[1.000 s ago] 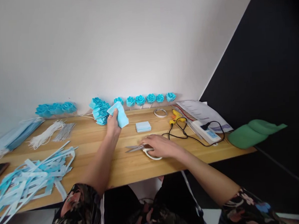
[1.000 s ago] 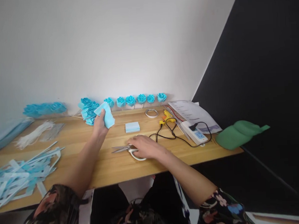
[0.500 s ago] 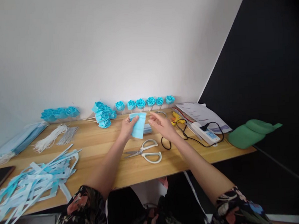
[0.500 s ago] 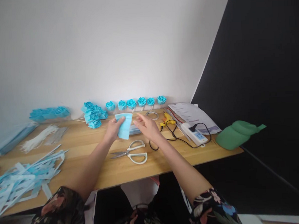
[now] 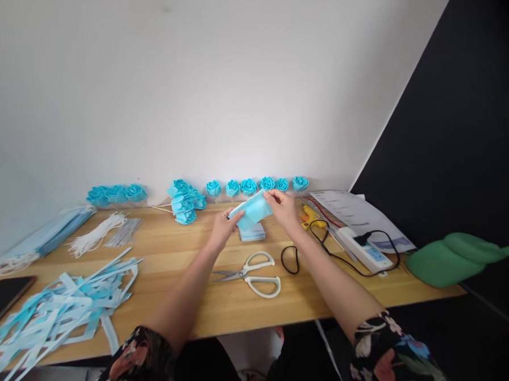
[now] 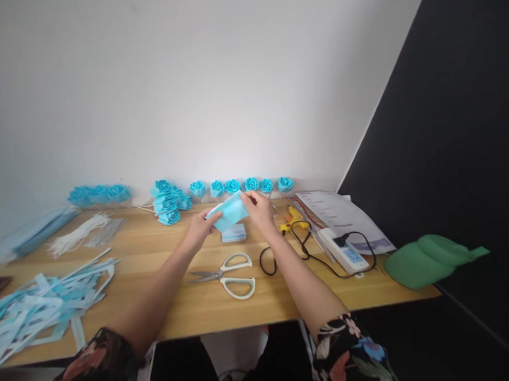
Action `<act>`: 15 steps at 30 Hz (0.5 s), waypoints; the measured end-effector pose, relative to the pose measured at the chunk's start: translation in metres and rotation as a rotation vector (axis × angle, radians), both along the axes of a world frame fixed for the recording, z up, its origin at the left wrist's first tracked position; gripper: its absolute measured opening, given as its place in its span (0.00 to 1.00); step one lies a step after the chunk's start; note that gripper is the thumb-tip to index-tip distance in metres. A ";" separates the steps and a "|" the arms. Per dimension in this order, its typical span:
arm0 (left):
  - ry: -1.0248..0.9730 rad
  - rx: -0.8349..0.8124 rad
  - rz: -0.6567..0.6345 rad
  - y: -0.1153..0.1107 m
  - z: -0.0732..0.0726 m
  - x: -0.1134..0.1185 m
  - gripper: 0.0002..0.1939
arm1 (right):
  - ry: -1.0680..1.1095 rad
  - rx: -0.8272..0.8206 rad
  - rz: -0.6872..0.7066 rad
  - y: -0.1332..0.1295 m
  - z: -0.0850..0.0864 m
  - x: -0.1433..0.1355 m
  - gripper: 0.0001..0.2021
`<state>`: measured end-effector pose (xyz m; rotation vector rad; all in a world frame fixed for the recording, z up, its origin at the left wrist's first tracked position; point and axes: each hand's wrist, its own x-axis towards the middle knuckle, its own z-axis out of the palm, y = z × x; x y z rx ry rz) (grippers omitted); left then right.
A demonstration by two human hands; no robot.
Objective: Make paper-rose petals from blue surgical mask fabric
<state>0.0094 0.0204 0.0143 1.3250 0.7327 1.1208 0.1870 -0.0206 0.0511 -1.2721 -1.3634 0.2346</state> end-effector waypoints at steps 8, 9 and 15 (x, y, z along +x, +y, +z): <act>-0.103 -0.074 0.115 0.014 -0.017 -0.004 0.21 | 0.109 -0.001 -0.088 -0.007 -0.027 0.002 0.15; -0.110 -0.091 0.113 0.014 -0.018 -0.003 0.21 | 0.115 -0.001 -0.091 -0.007 -0.030 0.002 0.15; -0.203 -0.198 0.033 0.009 -0.018 0.002 0.23 | 0.090 -0.008 -0.139 -0.011 -0.041 0.006 0.14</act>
